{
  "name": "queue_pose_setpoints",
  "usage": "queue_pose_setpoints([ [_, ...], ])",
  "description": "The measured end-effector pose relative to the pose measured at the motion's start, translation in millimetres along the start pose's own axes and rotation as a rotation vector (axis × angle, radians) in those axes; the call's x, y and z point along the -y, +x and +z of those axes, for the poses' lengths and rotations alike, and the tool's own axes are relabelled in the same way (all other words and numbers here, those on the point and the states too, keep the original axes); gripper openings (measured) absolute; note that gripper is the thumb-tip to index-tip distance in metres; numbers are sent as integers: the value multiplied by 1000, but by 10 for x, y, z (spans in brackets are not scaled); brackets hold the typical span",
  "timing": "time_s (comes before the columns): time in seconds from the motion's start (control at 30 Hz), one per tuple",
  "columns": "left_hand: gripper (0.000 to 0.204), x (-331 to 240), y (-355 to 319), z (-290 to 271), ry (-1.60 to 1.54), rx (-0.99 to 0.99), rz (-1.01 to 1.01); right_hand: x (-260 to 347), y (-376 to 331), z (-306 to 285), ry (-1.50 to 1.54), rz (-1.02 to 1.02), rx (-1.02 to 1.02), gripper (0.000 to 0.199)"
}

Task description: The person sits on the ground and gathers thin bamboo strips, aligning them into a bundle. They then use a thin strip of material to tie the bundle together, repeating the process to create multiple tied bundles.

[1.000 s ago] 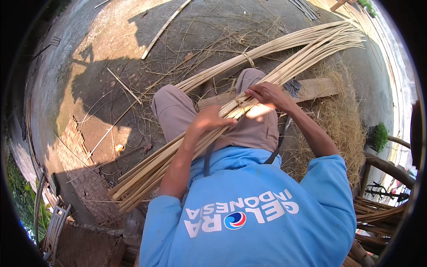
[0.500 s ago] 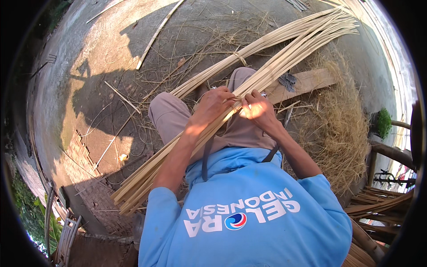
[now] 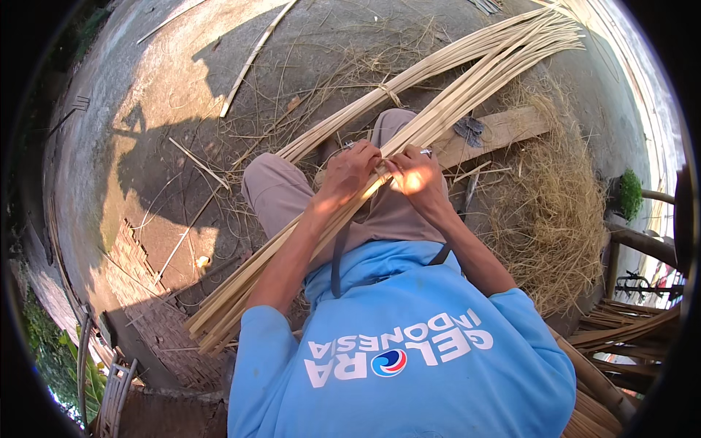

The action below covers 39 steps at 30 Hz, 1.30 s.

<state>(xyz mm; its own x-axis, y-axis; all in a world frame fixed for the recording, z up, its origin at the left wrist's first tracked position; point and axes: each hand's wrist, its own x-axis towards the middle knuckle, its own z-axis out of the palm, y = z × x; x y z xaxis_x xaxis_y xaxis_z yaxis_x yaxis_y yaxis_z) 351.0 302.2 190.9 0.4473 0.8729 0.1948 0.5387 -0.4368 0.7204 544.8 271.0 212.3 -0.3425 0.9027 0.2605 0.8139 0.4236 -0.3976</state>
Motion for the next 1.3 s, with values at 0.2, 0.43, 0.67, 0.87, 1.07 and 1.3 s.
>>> queue_pose_setpoints([
  [0.2, 10, 62, -17, 36, -40, -11, 27, -43, -14, 111, 385, 392, 234, 18],
  [0.43, 10, 74, -13, 36, -101, -18, 11, -484, 306, 8, 1237, 787, 793, 24],
  [0.67, 12, 96, -24, 50, -139, -54, -44, -476, 350, 101, 1290, 767, 785, 28],
  [0.87, 18, 96, -29, -8, -187, -48, -68, -390, 321, 142, 1201, 707, 786, 32],
  [1.07, 51, 123, -133, -206, -383, 140, -224, -493, 389, 273, 1007, 512, 604, 29],
  [1.3, 61, 199, -187, -121, -500, 144, -296, -469, 411, 195, 938, 539, 604, 26],
])
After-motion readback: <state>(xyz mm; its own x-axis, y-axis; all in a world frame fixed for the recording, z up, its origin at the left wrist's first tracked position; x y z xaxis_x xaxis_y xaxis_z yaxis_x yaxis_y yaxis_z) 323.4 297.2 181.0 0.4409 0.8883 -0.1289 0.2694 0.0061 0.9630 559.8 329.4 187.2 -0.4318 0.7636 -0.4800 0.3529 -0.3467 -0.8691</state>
